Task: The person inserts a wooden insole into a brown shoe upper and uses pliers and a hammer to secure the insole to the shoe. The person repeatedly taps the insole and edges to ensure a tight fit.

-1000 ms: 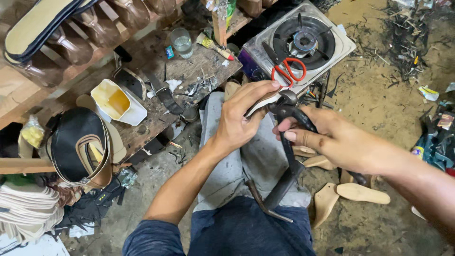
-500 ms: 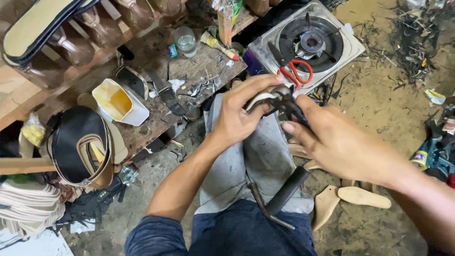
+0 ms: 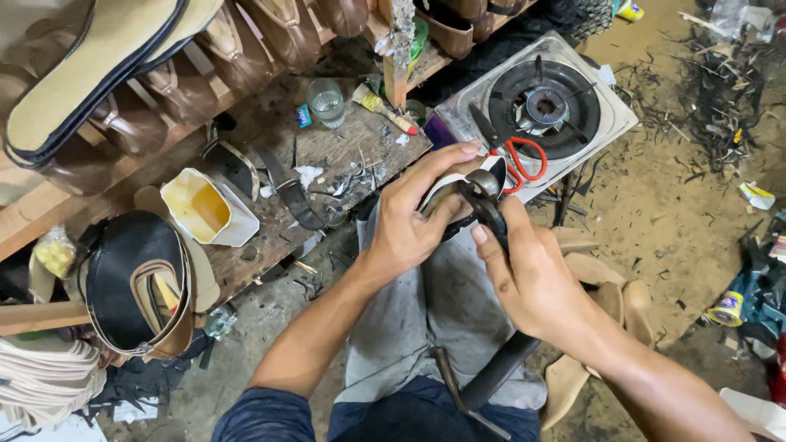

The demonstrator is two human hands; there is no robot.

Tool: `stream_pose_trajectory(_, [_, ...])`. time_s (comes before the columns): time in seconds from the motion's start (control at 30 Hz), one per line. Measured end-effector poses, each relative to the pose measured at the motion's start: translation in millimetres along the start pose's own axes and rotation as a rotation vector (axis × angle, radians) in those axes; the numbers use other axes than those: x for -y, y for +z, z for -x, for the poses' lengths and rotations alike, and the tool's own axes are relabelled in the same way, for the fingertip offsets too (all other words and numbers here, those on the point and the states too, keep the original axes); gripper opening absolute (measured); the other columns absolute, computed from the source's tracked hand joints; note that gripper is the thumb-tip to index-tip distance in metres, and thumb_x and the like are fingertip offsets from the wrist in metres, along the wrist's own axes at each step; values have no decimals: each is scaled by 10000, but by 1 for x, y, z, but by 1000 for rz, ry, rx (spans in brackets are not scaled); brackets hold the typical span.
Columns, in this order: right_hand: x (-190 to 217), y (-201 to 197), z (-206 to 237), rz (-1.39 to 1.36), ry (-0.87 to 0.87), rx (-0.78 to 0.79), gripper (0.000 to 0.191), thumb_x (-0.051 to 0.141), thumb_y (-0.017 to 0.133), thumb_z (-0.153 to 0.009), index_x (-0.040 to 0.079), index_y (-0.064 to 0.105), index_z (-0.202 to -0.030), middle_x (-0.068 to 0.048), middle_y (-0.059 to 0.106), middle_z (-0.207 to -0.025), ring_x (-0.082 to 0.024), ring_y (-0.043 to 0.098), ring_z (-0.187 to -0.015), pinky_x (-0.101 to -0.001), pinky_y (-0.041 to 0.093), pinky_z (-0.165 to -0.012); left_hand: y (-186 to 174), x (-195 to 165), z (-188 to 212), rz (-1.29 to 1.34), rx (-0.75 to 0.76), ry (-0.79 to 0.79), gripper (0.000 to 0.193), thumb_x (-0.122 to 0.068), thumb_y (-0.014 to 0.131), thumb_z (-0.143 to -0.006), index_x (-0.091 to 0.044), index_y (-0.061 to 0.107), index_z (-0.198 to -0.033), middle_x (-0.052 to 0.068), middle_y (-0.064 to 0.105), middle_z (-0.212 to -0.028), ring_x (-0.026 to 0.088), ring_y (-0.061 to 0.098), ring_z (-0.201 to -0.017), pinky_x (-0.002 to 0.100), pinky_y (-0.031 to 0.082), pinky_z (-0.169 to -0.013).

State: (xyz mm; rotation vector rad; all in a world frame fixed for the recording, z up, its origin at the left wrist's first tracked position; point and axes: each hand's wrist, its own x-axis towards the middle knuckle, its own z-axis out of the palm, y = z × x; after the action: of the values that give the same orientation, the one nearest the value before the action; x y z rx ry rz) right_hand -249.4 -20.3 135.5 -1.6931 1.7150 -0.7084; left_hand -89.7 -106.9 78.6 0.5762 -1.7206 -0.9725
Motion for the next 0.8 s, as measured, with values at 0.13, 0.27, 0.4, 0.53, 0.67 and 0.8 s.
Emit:
stream_pose_trajectory(0.13, [-6, 10, -2, -22, -108, -74, 218, 156, 543, -1030, -27, 430, -1066, -175, 621, -646, -356, 627, -531, -443, 449, -490, -1, 7, -4, -50, 24, 56, 533, 160, 653, -862, -49, 612, -1351, 127, 650, -1423, 257, 638, -1332, 325, 497, -1163])
stream_pose_trajectory(0.27, [-18, 15, -3, -53, -145, -110, 208, 149, 547, -1034, -23, 432, -1055, -178, 646, -696, -362, 665, -585, -445, 482, -517, -3, 11, -5, -5, 33, 38, 524, 158, 641, -860, -51, 618, -1340, 126, 651, -1410, 273, 639, -1374, 353, 498, -1203])
stream_pose_trajectory(0.4, [-20, 24, 0, 16, -136, -142, 223, 143, 555, -1040, -36, 428, -1079, -204, 637, -697, -401, 641, -610, -470, 467, -545, -2, 10, -3, -22, 31, 43, 531, 158, 625, -850, -54, 622, -1336, 124, 654, -1409, 277, 638, -1374, 359, 494, -1207])
stream_pose_trajectory(0.53, [-4, 12, -6, -44, -164, -142, 229, 145, 553, -1037, -41, 441, -1110, -173, 662, -733, -342, 692, -646, -426, 518, -588, -2, 8, -9, -42, 6, 75, 512, 138, 635, -844, -51, 637, -1320, 115, 676, -1379, 274, 645, -1363, 364, 491, -1204])
stream_pose_trajectory(0.67, [-2, -35, -18, 34, -206, 124, 230, 141, 579, -1000, -2, 518, -1169, -164, 708, -824, -292, 716, -776, -389, 541, -713, 1, 11, -11, -44, -13, 66, 468, 83, 690, -890, -47, 646, -1338, 110, 688, -1355, 249, 660, -1323, 343, 491, -1172])
stream_pose_trajectory(0.8, [-27, -33, 6, -309, -106, 231, 113, 111, 572, -1040, 9, 560, -1088, -137, 733, -992, -213, 712, -970, -341, 559, -863, 2, 15, 4, -52, 14, 68, 416, 63, 674, -948, -56, 644, -1345, 93, 689, -1370, 215, 660, -1332, 308, 487, -1186])
